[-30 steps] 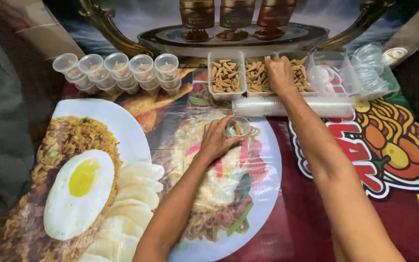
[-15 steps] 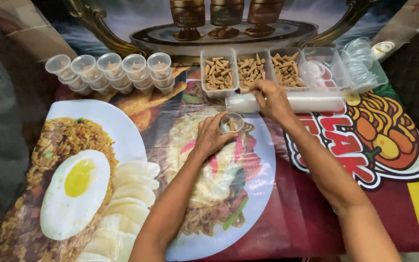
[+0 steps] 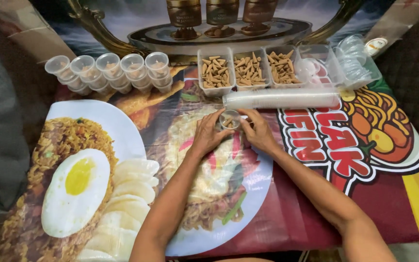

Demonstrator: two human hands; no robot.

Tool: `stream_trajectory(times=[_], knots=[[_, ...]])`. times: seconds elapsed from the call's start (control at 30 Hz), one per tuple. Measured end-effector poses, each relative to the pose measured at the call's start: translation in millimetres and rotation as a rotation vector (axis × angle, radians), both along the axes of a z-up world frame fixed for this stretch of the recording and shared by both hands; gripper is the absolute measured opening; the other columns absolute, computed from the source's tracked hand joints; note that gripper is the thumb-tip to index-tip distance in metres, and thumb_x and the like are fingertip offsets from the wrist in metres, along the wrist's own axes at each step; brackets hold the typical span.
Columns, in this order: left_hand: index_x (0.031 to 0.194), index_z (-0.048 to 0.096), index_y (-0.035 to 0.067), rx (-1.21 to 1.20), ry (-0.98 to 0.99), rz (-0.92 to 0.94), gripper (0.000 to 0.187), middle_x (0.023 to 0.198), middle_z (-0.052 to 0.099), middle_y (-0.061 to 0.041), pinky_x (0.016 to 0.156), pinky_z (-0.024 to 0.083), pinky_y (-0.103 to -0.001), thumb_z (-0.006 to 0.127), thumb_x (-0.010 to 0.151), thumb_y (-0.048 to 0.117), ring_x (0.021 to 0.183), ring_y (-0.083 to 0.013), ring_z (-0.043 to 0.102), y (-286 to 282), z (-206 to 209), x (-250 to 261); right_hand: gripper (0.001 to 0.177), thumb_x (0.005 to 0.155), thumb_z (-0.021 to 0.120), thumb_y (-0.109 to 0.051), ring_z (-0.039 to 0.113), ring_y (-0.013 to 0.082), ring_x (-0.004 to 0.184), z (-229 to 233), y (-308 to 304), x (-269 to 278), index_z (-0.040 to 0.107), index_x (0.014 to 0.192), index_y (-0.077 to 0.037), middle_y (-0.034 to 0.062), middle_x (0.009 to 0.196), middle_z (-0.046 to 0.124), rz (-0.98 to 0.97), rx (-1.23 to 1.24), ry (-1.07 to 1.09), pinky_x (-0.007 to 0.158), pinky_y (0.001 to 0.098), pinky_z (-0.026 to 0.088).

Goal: The person is packaging incense sticks by picking them up from a container, placing them into a small plastic cup for measurement, and then transferring them into small plastic bags.

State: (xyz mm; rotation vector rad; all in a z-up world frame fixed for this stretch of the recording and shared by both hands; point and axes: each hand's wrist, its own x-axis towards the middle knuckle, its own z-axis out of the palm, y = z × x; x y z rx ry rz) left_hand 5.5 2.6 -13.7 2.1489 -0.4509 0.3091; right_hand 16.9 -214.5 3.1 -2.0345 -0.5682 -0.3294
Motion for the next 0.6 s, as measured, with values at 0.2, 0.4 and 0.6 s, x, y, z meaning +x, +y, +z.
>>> stream_trajectory(times=[0.2,0.4,0.6], knots=[[0.149,0.051,0.014,-0.003,0.012,-0.008,0.083,0.124,0.069,-0.014,0.107,0.039,-0.050,0.087,0.077,0.036,0.121,-0.0340,0.062,0.6,-0.4,-6.5,0.048,0.098,0.066,-0.008,0.068,0.0193,0.082,3.1,9.9,-27.8,0.059,0.145,-0.009,0.0165,0.115,0.068,-0.022,0.203,0.175,0.074,0.0349,0.059],[0.148,0.050,0.015,0.067,-0.016,0.010,0.095,0.124,0.069,-0.011,0.108,0.040,-0.047,0.088,0.070,0.054,0.124,-0.0292,0.061,-2.7,2.7,-9.3,0.045,0.093,0.076,-0.011,0.070,0.0219,0.082,-9.4,6.6,-19.6,0.066,0.136,-0.007,0.0166,0.106,0.069,-0.026,0.180,0.141,0.068,0.0310,0.059],[0.148,0.050,0.014,0.060,-0.021,0.014,0.090,0.123,0.069,-0.009,0.108,0.040,-0.046,0.087,0.074,0.050,0.125,-0.0282,0.060,-1.9,-3.0,-6.7,0.043,0.094,0.075,-0.009,0.070,0.0216,0.076,-9.7,6.9,-17.9,0.065,0.135,-0.004,0.0158,0.100,0.067,0.001,0.201,0.134,0.064,0.0303,0.058]])
